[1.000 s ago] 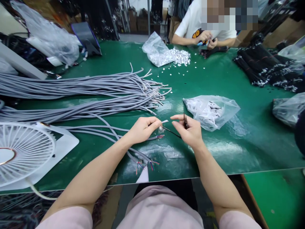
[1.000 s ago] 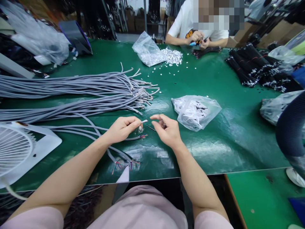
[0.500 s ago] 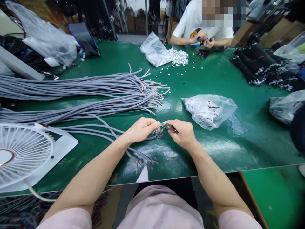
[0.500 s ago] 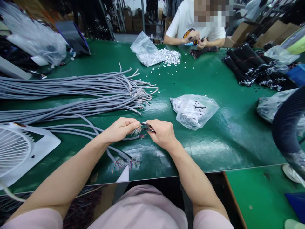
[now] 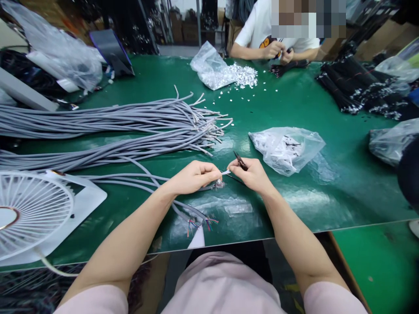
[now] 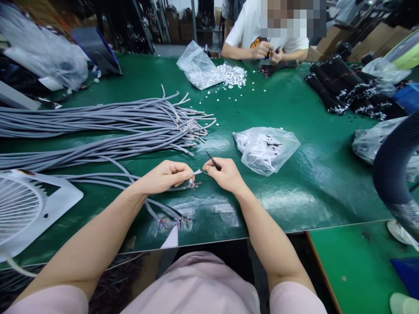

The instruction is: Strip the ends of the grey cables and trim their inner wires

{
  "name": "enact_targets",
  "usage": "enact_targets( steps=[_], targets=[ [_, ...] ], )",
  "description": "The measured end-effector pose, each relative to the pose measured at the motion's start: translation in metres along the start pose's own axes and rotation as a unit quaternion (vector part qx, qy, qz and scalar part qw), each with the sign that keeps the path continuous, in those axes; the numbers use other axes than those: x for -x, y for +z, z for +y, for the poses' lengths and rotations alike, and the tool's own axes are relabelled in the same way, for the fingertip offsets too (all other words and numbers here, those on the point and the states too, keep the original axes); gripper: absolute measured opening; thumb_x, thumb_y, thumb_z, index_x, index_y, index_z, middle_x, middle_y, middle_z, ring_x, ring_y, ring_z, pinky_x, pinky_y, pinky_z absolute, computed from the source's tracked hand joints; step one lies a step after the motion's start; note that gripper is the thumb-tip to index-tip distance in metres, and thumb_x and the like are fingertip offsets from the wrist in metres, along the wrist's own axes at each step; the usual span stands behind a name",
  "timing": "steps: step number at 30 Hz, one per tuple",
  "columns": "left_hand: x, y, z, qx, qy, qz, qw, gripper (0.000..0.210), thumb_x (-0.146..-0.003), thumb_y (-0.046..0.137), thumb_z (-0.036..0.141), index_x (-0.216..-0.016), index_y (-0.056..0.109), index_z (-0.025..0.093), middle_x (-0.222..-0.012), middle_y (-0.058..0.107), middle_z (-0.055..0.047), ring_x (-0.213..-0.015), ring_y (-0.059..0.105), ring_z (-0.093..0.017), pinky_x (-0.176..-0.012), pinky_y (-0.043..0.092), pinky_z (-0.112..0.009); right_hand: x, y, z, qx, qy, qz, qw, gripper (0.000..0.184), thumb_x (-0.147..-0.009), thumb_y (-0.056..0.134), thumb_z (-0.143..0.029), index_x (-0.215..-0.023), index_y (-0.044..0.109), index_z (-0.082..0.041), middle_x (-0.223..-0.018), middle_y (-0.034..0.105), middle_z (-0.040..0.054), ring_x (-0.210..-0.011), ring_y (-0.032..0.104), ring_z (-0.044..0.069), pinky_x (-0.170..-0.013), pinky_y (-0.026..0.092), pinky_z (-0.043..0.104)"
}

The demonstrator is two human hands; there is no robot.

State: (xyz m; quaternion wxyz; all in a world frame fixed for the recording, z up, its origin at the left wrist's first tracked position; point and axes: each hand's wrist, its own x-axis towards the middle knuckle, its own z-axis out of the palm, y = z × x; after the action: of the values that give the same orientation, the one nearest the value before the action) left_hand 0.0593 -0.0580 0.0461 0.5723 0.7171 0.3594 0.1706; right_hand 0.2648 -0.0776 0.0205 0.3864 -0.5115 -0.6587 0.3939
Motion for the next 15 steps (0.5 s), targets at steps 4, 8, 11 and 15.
enact_targets(
  steps=[4,8,11,15],
  targets=[
    [-0.0003,-0.0023,0.0002,-0.027,0.000,0.017,0.999,0.041,-0.085,0.051,0.047,-0.072,0.063,0.010,-0.051,0.041,0.003,-0.047,0.030,-0.006,-0.045,0.023,-0.020,0.0042,-0.0035,-0.0038,-0.075,0.012,-0.008,0.997,0.028,-0.074,0.067,-0.037,-0.091,0.070,-0.015,-0.051,0.040,-0.0069,-0.048,0.032,0.007,-0.048,0.027,0.022],
    [-0.0005,-0.0002,-0.0026,-0.052,-0.008,0.003,0.999,0.041,-0.086,0.049,0.046,-0.071,0.063,0.010,-0.054,0.044,0.002,-0.049,0.032,-0.006,-0.047,0.025,-0.020,0.0095,-0.0026,-0.0083,-0.040,-0.029,-0.061,0.997,0.023,-0.075,0.067,-0.034,-0.088,0.072,-0.016,-0.052,0.041,-0.0062,-0.049,0.031,0.006,-0.049,0.026,0.022],
    [-0.0010,0.0026,-0.0049,-0.076,-0.015,-0.012,0.997,0.039,-0.084,0.052,0.045,-0.074,0.066,0.010,-0.055,0.050,0.001,-0.051,0.039,-0.007,-0.049,0.030,-0.019,0.0084,-0.0007,-0.0082,-0.033,-0.040,-0.085,0.995,0.019,-0.079,0.062,-0.030,-0.074,0.071,-0.014,-0.055,0.049,-0.0039,-0.051,0.035,0.006,-0.050,0.028,0.021],
    [-0.0019,0.0056,-0.0084,-0.158,0.002,-0.036,0.987,0.031,-0.080,0.059,0.041,-0.078,0.072,0.013,-0.065,0.065,-0.001,-0.058,0.051,-0.010,-0.054,0.036,-0.018,0.0027,0.0030,-0.0042,-0.074,0.012,-0.109,0.991,0.014,-0.071,0.062,-0.022,-0.060,0.066,-0.013,-0.054,0.055,-0.0027,-0.052,0.042,0.007,-0.051,0.031,0.021]
  ],
)
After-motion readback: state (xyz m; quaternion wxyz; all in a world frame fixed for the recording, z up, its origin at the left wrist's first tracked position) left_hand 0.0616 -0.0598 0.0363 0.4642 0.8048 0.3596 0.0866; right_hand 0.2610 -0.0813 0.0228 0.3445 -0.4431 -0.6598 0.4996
